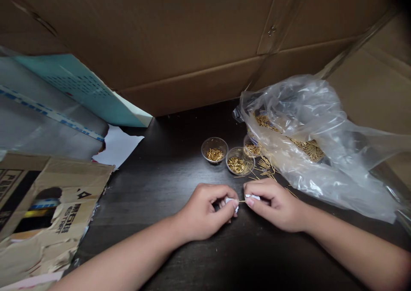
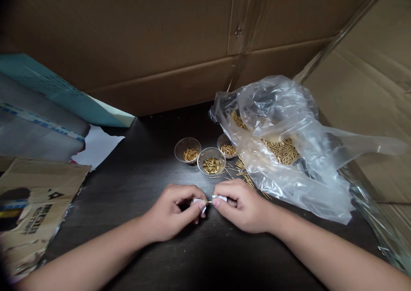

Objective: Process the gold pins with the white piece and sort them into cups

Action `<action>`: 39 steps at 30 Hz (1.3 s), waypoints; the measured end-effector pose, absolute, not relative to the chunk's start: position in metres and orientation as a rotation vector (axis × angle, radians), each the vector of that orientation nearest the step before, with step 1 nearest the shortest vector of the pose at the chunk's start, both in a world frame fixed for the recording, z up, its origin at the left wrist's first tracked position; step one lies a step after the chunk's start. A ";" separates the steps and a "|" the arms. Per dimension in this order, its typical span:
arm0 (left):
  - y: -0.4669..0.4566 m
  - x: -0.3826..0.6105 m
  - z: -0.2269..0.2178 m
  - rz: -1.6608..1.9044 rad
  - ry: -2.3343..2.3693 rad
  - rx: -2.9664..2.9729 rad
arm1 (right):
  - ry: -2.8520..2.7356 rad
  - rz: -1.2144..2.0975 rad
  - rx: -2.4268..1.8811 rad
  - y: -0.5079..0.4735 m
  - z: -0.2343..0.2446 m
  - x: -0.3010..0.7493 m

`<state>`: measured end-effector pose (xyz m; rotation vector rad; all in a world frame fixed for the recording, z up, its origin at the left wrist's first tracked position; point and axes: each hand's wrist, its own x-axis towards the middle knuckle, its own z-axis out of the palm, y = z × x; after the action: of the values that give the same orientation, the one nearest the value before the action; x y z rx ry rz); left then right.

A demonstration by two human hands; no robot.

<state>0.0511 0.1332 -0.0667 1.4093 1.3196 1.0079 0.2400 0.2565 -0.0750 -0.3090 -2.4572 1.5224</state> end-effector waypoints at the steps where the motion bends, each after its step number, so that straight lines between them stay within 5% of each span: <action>1: 0.133 0.051 -0.066 1.004 1.325 1.423 | -2.465 1.518 -0.305 0.257 -0.075 0.240; 18: 0.129 0.048 -0.069 0.989 1.368 1.841 | -2.523 1.435 -0.227 0.251 -0.073 0.242; 30: 0.134 0.045 -0.063 0.881 1.166 1.319 | -2.525 1.684 -0.258 0.256 -0.070 0.241; 39: 0.134 0.046 -0.065 0.933 1.289 1.603 | -2.527 1.503 -0.197 0.250 -0.075 0.244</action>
<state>0.0459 0.1337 -0.0646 1.6025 1.2886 0.9326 0.2440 0.2503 -0.0745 -0.1972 -2.5273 1.5028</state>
